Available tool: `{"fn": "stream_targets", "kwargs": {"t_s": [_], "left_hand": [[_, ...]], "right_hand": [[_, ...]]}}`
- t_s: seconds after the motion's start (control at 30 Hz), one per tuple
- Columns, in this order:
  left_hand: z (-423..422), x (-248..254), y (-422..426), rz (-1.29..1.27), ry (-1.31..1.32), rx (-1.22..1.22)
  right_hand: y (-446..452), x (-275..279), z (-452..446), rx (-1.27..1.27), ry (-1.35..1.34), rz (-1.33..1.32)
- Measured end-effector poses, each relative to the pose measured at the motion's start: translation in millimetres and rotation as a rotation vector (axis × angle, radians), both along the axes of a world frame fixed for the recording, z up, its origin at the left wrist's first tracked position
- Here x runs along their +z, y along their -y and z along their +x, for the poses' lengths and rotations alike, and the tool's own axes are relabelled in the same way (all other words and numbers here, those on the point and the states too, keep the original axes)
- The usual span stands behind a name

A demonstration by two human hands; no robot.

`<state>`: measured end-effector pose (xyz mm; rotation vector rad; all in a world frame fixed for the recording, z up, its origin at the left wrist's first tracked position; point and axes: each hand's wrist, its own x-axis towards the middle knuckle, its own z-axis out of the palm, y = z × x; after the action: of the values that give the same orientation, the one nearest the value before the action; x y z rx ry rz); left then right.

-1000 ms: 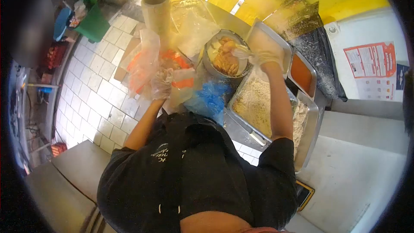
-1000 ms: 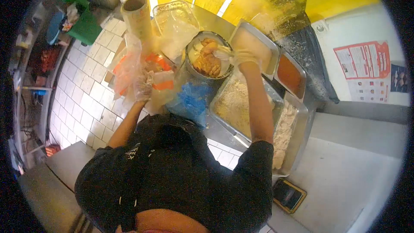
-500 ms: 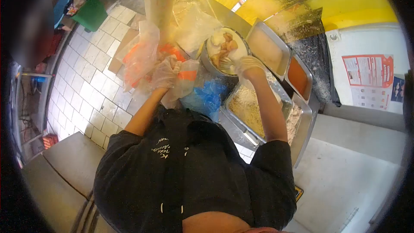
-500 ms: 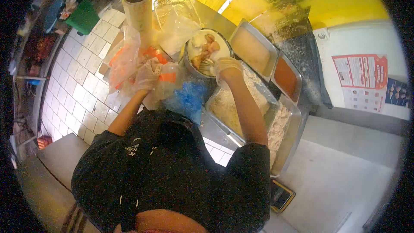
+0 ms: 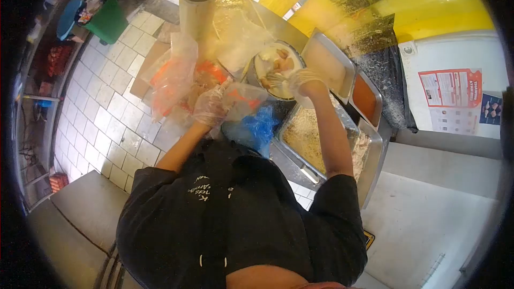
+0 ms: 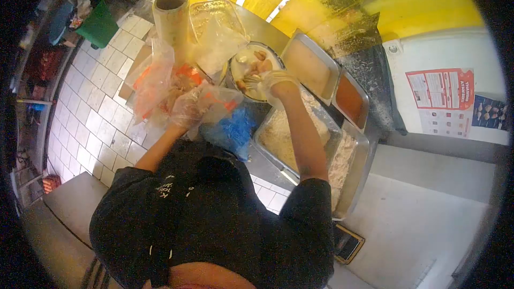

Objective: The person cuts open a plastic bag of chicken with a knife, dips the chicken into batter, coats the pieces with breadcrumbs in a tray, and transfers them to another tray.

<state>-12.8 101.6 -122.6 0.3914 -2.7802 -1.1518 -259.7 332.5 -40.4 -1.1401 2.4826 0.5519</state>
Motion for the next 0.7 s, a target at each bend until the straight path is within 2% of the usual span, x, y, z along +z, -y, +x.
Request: {"fn": "stream_targets", "kwargs": {"t_s": [0.03, 0.07, 0.1, 0.13, 0.2, 0.23, 0.3, 0.33, 0.37, 0.4, 0.47, 0.53, 0.57, 0.6, 0.67, 0.7], "left_hand": [[-3.8, -5.3, -4.6, 0.003, -0.001, 0.002], [-7.2, -11.0, -10.1, -0.115, -0.106, 0.140], [-8.3, -15.2, -13.0, -0.236, -0.212, 0.273], [-8.1, -18.7, -12.6, -0.236, -0.215, 0.269], [-7.3, -23.1, -7.1, -0.427, -0.476, 0.166], [-7.6, -24.9, -3.5, -0.425, -0.472, 0.175], [-2.1, -26.2, 0.8, -0.489, -0.291, -0.252], [-0.8, -28.5, -0.3, -0.486, -0.285, -0.257], [-2.5, -31.6, -1.5, -0.484, -0.115, -0.279], [-6.4, -34.3, -1.6, -0.483, 0.051, -0.299], [-18.3, -39.8, 1.1, -0.505, 0.085, -0.340], [-27.1, -32.6, 2.1, -0.524, 0.125, -0.382], [-30.7, -14.0, 0.5, -0.495, 0.228, -0.390], [-30.6, 1.7, -0.4, -0.470, 0.333, -0.403], [-28.9, 19.9, 1.0, -0.412, 0.337, -0.386], [-26.7, 26.4, 2.0, -0.340, 0.338, -0.360]], "right_hand": [[2.9, -16.2, -3.5, -0.041, 0.047, -0.027], [2.4, -23.9, -3.1, -0.087, 0.098, -0.052], [4.1, -8.2, 3.6, -0.093, 0.100, -0.051], [3.1, 13.8, 4.4, 0.008, 0.138, -0.001], [-11.7, 36.2, -10.3, 0.116, 0.173, 0.050], [-27.2, 42.0, -19.8, 0.055, 0.168, 0.026], [-10.4, 109.5, 4.7, -0.193, 0.143, -0.041], [-3.7, 127.1, 8.3, -0.267, 0.124, -0.060], [-1.0, 130.5, 6.1, -0.309, 0.114, -0.081], [-23.1, 81.6, -24.3, -0.223, 0.087, -0.105], [-65.6, -13.7, -83.1, -0.049, 0.017, -0.151], [-45.0, -41.5, -71.0, -0.215, -0.018, -0.061], [-39.3, -55.2, -64.8, -0.376, -0.044, 0.032], [-57.0, -76.5, -77.6, -0.387, -0.037, 0.028], [-96.3, -116.9, -117.4, -0.185, 0.201, -0.201], [-91.4, -100.4, -104.1, -0.194, 0.202, -0.210]]}}
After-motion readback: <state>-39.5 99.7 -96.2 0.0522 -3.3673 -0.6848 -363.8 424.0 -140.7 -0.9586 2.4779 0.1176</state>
